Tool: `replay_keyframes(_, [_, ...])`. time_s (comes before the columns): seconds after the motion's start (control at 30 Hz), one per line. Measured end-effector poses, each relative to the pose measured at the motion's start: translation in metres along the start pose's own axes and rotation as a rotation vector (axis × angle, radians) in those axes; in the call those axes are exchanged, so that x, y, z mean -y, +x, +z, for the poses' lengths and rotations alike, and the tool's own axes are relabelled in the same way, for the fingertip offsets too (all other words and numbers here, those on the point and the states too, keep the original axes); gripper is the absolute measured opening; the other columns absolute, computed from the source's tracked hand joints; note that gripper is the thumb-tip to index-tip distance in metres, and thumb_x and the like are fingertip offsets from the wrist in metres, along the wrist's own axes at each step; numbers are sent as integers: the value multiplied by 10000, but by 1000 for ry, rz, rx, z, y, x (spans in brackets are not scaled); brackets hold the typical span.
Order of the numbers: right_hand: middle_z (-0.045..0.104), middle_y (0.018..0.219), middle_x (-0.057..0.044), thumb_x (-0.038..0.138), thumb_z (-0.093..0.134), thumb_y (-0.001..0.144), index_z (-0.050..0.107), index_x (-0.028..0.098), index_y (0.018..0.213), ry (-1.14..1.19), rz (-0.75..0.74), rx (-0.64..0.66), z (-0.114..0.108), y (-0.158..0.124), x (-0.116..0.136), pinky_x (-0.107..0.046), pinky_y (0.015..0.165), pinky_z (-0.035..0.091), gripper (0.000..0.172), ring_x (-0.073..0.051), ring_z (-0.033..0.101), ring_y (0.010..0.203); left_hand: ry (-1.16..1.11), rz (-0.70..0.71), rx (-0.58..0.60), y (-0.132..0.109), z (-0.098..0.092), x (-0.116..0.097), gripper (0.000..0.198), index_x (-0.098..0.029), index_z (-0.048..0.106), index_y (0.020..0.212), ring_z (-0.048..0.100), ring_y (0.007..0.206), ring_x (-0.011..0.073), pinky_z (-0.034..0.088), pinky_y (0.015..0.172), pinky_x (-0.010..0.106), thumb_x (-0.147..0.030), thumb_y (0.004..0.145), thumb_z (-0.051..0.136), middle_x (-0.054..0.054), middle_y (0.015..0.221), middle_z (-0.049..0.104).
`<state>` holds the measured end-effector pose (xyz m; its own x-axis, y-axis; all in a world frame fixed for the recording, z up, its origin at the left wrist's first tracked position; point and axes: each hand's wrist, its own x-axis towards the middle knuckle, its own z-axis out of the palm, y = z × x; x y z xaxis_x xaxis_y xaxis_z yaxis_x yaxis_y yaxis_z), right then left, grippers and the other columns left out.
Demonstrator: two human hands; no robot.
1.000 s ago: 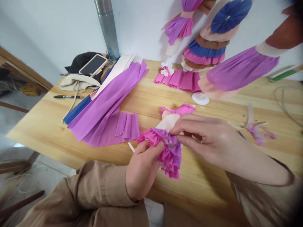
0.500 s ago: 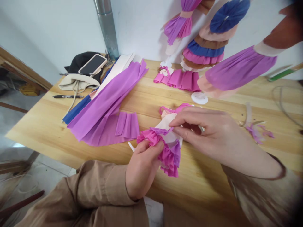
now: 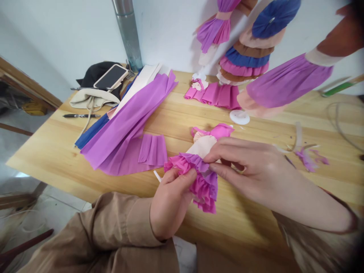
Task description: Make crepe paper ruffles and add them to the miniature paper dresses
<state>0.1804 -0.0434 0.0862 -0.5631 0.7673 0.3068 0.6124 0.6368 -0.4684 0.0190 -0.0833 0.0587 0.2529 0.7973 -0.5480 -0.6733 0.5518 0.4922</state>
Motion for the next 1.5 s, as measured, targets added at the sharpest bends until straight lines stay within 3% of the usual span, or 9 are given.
replay_keyframes(0.23, [645, 756, -43, 111, 547, 914, 656, 171, 807, -4, 11, 20, 2, -5, 1, -279, 584, 459, 164, -156, 610, 676, 8, 12, 46, 4, -3, 1, 140, -184, 756, 885, 689, 987, 212, 523, 998, 358, -174, 808, 640, 37, 899, 742])
replay_keyframes(0.5, [682, 875, -69, 174, 535, 936, 651, 218, 850, 16, 36, -19, 1, -25, -1, -316, 609, 493, 152, -203, 658, 781, -5, -2, 77, 2, -6, 0, 60, -190, 718, 783, 664, 968, 220, 511, 962, 370, -199, 732, 688, 32, 875, 715])
replay_keyframes(0.6, [651, 784, -38, 229, 551, 944, 639, 224, 821, 94, 143, -23, 0, -29, 1, -301, 551, 452, 151, -162, 600, 662, 27, -20, 102, 1, -6, -1, 31, -198, 683, 732, 652, 1044, 263, 489, 988, 409, -227, 730, 695, 40, 846, 708])
replay_keyframes(0.8, [477, 492, 11, 427, 512, 930, 481, 218, 540, 154, 428, -89, 9, -20, 12, -284, 431, 326, 444, -123, 437, 449, 107, 73, 218, 2, -5, 0, 170, -196, 726, 952, 628, 1159, 249, 441, 1079, 389, -286, 825, 658, 52, 1092, 729])
replay_keyframes(1.03, [528, 482, 7, 292, 536, 764, 521, 212, 518, 220, 612, -22, 22, -23, 13, -265, 442, 351, 259, -122, 464, 451, 107, 25, 69, 4, -3, 1, 169, -177, 705, 908, 684, 1014, 243, 495, 1005, 395, -217, 744, 715, 52, 935, 742])
replay_keyframes(1.13, [540, 496, 4, 301, 509, 776, 514, 214, 532, 271, 614, -25, 18, -25, 14, -255, 441, 371, 259, -125, 486, 466, 96, 17, 51, 3, -2, 1, 195, -167, 702, 896, 681, 991, 245, 495, 987, 403, -236, 717, 733, 53, 921, 738])
replay_keyframes(1.37, [518, 489, 28, 302, 591, 802, 498, 213, 585, 155, 522, -87, 23, -21, 23, -241, 409, 325, 252, -101, 437, 410, 158, 0, -5, 3, -2, 0, 188, -184, 670, 805, 641, 878, 234, 478, 940, 420, -269, 664, 761, 39, 819, 697])
replay_keyframes(1.5, [534, 482, 14, 266, 524, 787, 515, 210, 549, 236, 594, -58, 23, -22, 20, -241, 427, 362, 245, -113, 483, 432, 171, 10, 2, 2, -1, 0, 165, -194, 676, 798, 637, 898, 232, 467, 952, 404, -255, 664, 752, 27, 791, 682])
